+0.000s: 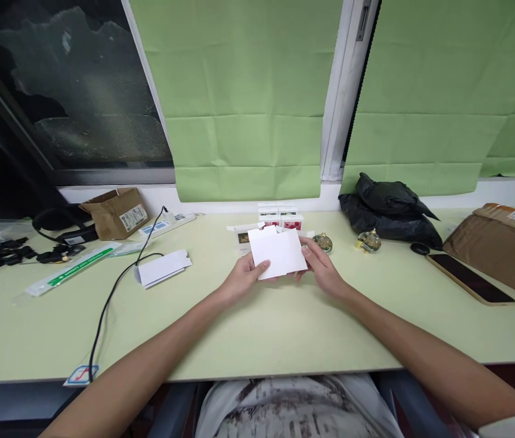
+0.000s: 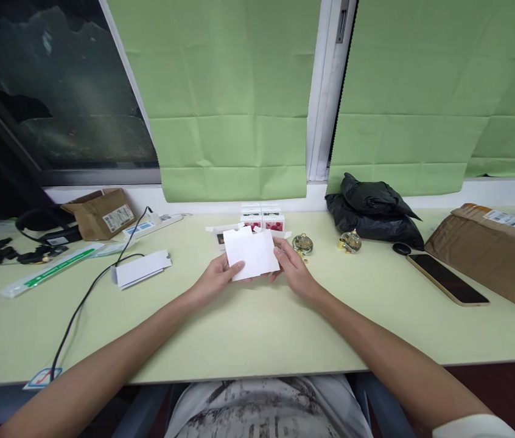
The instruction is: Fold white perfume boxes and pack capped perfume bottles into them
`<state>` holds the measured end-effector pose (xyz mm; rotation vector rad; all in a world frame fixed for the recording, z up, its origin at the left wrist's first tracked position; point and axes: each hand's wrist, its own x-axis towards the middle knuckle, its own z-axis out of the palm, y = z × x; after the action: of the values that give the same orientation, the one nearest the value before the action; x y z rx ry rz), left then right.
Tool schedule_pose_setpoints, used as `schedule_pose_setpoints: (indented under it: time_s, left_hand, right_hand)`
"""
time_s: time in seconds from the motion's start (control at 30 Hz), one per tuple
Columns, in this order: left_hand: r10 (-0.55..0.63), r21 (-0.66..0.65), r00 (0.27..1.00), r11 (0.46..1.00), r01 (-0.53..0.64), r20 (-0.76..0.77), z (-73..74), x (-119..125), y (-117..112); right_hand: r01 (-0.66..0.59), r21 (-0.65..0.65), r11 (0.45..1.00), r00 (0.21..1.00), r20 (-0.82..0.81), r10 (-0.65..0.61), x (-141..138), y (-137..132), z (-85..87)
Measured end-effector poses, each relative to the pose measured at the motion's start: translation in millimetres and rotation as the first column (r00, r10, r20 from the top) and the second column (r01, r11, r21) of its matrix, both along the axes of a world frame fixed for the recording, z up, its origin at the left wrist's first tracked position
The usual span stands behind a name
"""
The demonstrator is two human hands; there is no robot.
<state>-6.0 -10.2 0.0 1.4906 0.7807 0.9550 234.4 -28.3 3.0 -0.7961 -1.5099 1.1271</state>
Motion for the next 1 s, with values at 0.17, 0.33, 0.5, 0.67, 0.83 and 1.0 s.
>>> schedule_pose_setpoints:
  time_s: [0.17,0.33,0.5,0.67,0.83,1.0]
  left_hand:
    - [0.042,0.013,0.999,0.999,-0.042,0.028,4.1,4,-4]
    - [0.083,0.091,0.997,0.992,-0.083,0.0,8.5,6,-11]
    - [0.141,0.188,0.988,0.974,-0.127,-0.066,9.5,6,-16]
    - [0.168,0.261,0.975,0.957,-0.125,-0.146,6.0,3,-20]
    - [0.164,0.334,0.953,0.94,-0.073,-0.253,5.6,3,-27]
    - [0.022,0.231,0.986,0.973,0.017,-0.166,3.6,9,-23]
  right_hand:
    - [-0.031,0.012,0.999,0.999,-0.025,0.031,-3,2,-1.0]
    - [-0.014,0.069,0.998,0.997,-0.07,0.019,-7,-1,-1.9]
    - [0.053,0.15,0.987,0.998,-0.043,-0.047,-4,-1,-1.7]
    - [-0.027,0.107,0.994,0.999,-0.019,0.029,-3,1,-4.1]
    - [-0.054,0.033,0.998,0.99,0.13,0.05,-5,2,-11.3]
    - [-0.081,0.012,0.997,0.993,0.092,0.08,-8,2,-13.6]
